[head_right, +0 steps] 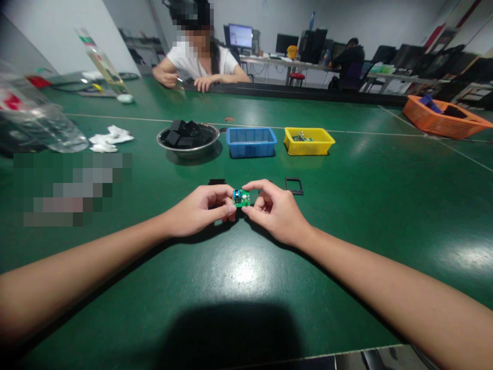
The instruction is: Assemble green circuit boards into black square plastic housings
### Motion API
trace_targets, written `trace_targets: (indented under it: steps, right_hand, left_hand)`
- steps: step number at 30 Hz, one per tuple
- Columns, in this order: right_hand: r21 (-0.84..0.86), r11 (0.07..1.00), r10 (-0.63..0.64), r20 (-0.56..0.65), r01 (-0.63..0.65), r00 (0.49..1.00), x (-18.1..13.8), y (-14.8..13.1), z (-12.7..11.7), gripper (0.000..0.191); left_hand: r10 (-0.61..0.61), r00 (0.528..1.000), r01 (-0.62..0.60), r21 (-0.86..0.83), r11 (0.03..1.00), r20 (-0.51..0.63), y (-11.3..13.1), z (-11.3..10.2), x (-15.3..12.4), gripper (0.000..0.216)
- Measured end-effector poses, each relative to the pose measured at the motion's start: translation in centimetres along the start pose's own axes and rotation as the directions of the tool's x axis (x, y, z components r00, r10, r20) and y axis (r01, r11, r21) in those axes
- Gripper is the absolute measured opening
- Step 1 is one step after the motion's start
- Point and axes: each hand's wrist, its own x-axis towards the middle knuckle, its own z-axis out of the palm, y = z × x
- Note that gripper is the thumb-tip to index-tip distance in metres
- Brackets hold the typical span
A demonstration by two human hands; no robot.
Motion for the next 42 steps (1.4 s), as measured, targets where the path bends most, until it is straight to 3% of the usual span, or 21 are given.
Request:
trace_targets:
  steps: [21, 31, 37, 42]
  right_hand:
    - [0.012, 1.0, -0.013, 0.004, 0.013, 1.0, 0.02, 0.19, -0.01, 0.037]
    - [-0.005, 1.0, -0.015, 0.002, 0.015, 1.0, 0.04, 0.15, -0.15, 0.036]
    - [-0.052, 0.998, -0.035, 0.052, 0.037, 0.998, 0.05, 0.26, -0.14, 0.033]
    - [-0.139, 0.987, -0.061, 0.123, 0.078, 0.991, -0.02, 0.1, -0.08, 0.029]
  left_hand:
    - [0.018, 1.0, -0.018, 0.017, 1.0, 0.007, -0.16, 0.01, 0.0, 0.02]
    - [0.083, 0.996, -0.082, -0.062, 0.995, 0.018, -0.21, -0.01, -0.01, 0.025]
    - [0.119, 0.993, -0.118, -0.045, 0.992, 0.011, -0.16, 0.27, -0.08, 0.024]
    - [0.15, 0.989, -0.149, 0.065, 0.987, -0.015, -0.24, 0.58, -0.15, 0.022]
